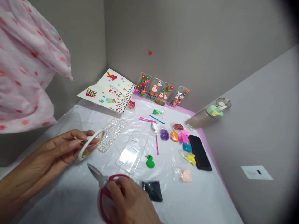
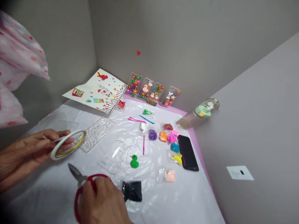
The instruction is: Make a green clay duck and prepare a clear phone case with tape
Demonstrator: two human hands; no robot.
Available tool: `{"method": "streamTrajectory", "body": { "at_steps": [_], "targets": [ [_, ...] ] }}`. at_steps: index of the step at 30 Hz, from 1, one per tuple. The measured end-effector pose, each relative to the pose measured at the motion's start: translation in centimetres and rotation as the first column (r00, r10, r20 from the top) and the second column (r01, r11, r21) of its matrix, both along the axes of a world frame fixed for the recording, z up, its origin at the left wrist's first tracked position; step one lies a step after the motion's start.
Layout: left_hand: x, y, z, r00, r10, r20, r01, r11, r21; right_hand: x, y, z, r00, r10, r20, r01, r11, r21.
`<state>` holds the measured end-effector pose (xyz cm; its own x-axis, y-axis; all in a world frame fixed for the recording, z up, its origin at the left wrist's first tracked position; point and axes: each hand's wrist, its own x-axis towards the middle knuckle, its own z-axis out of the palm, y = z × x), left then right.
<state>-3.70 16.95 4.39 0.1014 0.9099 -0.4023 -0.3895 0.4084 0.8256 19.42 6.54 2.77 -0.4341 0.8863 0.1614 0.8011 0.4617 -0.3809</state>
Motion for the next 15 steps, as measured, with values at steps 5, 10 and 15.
{"method": "streamTrajectory", "body": {
  "at_steps": [5, 10, 15],
  "targets": [
    [-0.4, -0.7, -0.7, 0.953, -0.297, -0.067, 0.302, 0.948, 0.096, -0.2, 1.7, 2.2, 0.994, -0.083, -0.072, 0.082, 0.997, -0.014],
    [1.5, -1.1, -0.7, 0.878, -0.403, -0.258, 0.458, 0.864, 0.21, 0.2, 1.9, 4.1, 0.905, -0.218, -0.366, 0.176, 0.974, -0.146],
    [4.0, -2.0, -0.8, 0.774, -0.212, -0.596, 0.533, 0.727, 0.433, 0.5, 2.4, 4.9, 0.657, -0.415, -0.629, 0.106, 0.878, -0.468]
  ]
}}
